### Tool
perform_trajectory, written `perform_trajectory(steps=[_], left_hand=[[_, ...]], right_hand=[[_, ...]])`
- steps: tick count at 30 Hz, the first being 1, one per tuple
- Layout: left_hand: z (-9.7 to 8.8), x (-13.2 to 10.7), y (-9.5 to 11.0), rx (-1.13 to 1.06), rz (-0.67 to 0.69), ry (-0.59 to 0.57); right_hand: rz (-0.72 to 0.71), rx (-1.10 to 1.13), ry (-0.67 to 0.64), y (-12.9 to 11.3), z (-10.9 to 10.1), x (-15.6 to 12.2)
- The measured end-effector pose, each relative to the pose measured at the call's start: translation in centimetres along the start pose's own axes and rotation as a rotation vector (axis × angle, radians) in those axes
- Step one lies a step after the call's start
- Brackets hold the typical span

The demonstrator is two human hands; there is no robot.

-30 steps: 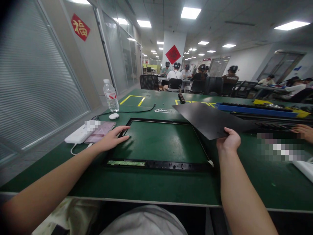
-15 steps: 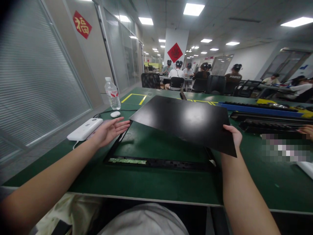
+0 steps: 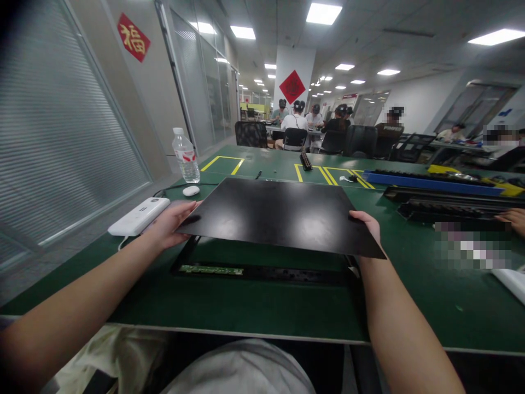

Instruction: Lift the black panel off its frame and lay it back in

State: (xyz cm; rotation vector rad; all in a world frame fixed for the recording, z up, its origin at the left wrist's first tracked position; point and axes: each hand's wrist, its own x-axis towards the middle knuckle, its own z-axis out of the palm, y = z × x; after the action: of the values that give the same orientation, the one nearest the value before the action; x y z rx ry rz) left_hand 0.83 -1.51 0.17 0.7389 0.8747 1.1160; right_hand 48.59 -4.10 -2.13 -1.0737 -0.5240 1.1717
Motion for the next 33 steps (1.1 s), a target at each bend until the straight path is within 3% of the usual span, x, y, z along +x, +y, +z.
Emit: perform_trajectory(steps=[3,11,15,18,26,33], left_hand=[[0.1,-0.1,-0.2,0.056,0.016,0.034],[-0.7,0.2,0.2,0.157,0.145,0.021],[-0.8,0.1,0.2,0.191,0.181,-0.003],[-0.5,0.0,0.2,0.198,0.2,0.009],[-0.1,-0.2,0.6,0.208,0.221,0.06],[-0.6,0.0,0.2,0.243,0.208,0.045]], right_hand=[[0.102,-0.024,0.086,-0.1,1.2,-1.2],[0.169,-0.165,0.034,0.0,2.7,-2.6],[0.21,-0.302,-0.117,0.3,3.5,-3.4],[0.202,-0.378,-0.087,0.6,3.3,-3.0],[0.152,-0.298,-0.03,0.9,2.2,-1.2],[0.084,-0.431,0.062,0.6,2.0,-1.4]])
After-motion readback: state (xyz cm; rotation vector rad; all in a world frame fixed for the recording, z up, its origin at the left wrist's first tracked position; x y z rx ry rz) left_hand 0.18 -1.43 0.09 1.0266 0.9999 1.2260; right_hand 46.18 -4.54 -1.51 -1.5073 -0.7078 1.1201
